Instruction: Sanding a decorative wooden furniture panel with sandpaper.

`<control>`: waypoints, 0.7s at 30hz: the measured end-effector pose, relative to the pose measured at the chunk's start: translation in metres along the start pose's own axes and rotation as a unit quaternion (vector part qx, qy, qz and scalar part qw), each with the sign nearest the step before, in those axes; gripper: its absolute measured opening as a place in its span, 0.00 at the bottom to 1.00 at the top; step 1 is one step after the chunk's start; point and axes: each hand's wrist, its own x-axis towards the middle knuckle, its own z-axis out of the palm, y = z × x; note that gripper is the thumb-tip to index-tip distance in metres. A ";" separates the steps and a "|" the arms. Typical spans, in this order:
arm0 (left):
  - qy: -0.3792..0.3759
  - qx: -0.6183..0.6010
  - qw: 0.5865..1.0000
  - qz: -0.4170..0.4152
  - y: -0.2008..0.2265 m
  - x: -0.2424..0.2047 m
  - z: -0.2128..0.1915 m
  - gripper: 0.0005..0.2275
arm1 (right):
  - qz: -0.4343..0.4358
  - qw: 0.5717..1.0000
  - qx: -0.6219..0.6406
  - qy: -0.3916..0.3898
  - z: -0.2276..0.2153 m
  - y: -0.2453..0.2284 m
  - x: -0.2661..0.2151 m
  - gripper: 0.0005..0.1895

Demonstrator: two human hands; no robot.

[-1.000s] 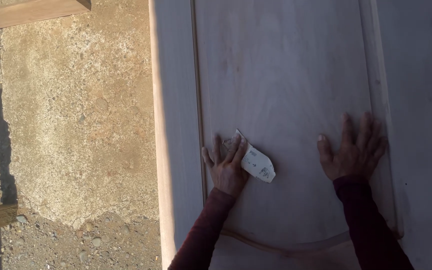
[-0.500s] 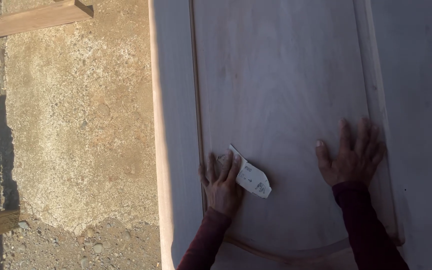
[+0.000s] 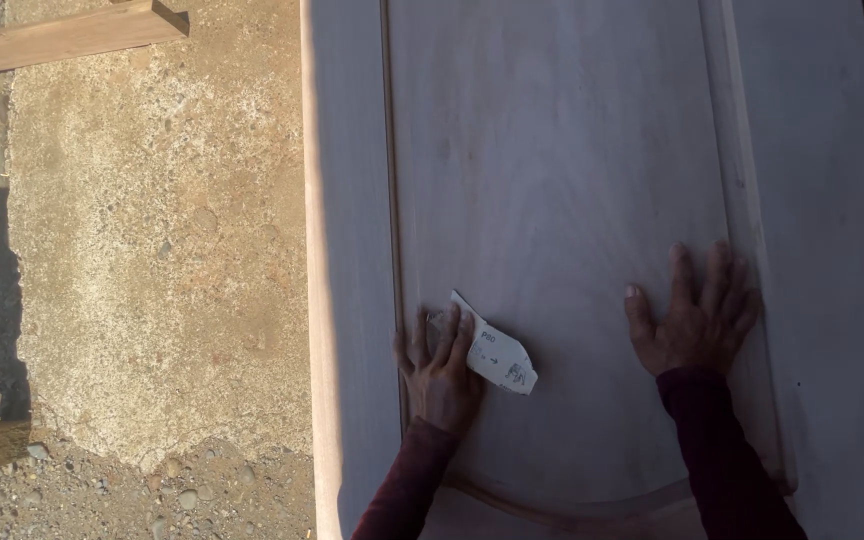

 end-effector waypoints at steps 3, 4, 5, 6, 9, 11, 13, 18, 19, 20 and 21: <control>-0.015 -0.047 0.999 -0.006 0.006 -0.005 -0.013 0.28 | -0.010 1.000 0.010 0.000 -0.009 0.000 0.002 0.42; -0.015 -0.047 0.999 -0.009 0.002 0.026 -0.003 0.28 | -0.013 1.000 0.010 -0.002 -0.005 0.000 0.001 0.42; -0.023 -0.035 0.999 -0.022 -0.002 0.055 0.007 0.27 | -0.005 1.000 0.009 -0.012 0.000 0.000 -0.001 0.42; -0.024 -0.026 0.999 -0.030 -0.004 0.092 0.012 0.26 | 0.003 1.000 0.006 -0.014 -0.003 0.000 0.002 0.43; -0.004 -0.021 0.999 -0.036 -0.007 0.160 0.031 0.23 | -0.007 1.000 0.007 0.000 0.001 0.001 0.000 0.42; -0.001 -0.027 0.999 -0.018 0.000 0.146 0.026 0.23 | -0.008 1.000 0.005 0.006 -0.004 0.002 -0.004 0.42; 0.008 -0.029 1.000 0.001 0.009 0.103 0.021 0.24 | -0.012 1.000 0.008 0.016 0.005 0.004 -0.003 0.41; 0.017 -0.073 0.997 0.025 0.047 -0.066 0.008 0.28 | -0.031 0.996 0.030 0.073 0.019 0.018 -0.007 0.34; 0.024 -0.075 0.996 0.029 0.045 -0.052 0.011 0.28 | -0.032 0.996 0.028 0.081 0.024 0.027 -0.010 0.34; 0.000 -0.067 0.997 0.025 0.043 -0.042 0.012 0.28 | -0.062 0.991 0.068 0.098 0.029 0.034 -0.015 0.30; -0.024 -0.058 0.998 0.021 0.039 -0.032 0.013 0.28 | -0.092 0.983 0.106 0.114 0.034 0.041 -0.020 0.27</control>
